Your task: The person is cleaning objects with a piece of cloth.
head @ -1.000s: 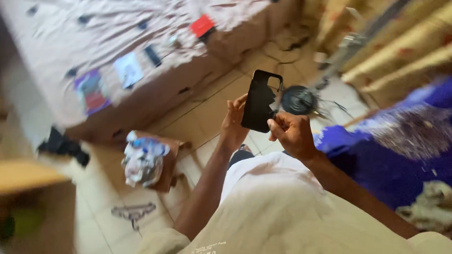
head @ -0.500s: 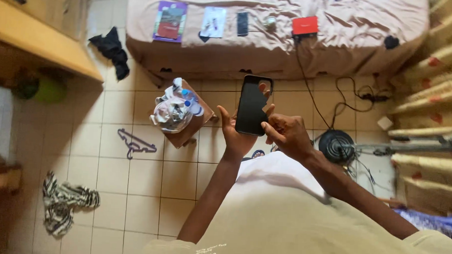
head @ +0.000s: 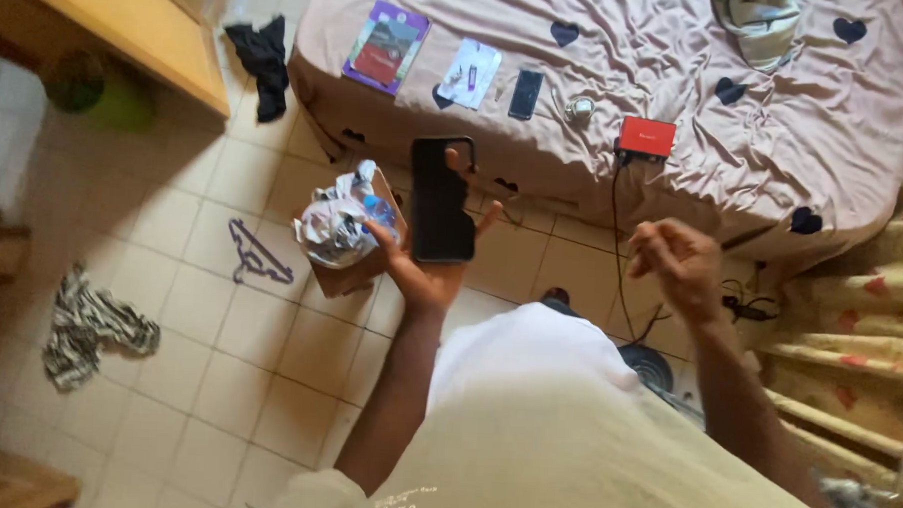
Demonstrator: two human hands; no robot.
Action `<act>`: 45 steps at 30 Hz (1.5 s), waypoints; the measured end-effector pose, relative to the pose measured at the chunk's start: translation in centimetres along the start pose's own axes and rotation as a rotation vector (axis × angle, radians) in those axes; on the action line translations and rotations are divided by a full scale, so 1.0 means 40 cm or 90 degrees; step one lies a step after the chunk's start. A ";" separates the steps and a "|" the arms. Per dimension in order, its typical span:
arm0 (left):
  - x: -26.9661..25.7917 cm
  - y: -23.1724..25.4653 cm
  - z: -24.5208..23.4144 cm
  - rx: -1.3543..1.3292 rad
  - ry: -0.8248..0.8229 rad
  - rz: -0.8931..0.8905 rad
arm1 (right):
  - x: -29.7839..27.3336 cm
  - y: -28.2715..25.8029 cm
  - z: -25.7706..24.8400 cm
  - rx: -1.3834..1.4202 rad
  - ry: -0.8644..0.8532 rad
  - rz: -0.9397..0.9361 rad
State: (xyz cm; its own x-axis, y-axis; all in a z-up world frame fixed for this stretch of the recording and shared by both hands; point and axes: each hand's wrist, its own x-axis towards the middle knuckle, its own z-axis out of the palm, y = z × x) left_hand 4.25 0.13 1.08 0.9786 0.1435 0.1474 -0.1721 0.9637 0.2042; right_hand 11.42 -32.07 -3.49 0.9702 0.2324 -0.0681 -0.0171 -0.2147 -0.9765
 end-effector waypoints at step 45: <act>-0.337 0.339 -0.136 0.147 0.267 1.145 | 0.721 -0.265 1.232 -0.100 -1.034 -0.208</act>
State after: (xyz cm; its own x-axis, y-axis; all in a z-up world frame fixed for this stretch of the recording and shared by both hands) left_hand -10.65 12.50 -3.40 -0.4196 0.9025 0.0972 -0.8779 -0.4307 0.2093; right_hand 27.66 23.67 -5.19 -0.3187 0.9421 -0.1044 0.2434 -0.0251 -0.9696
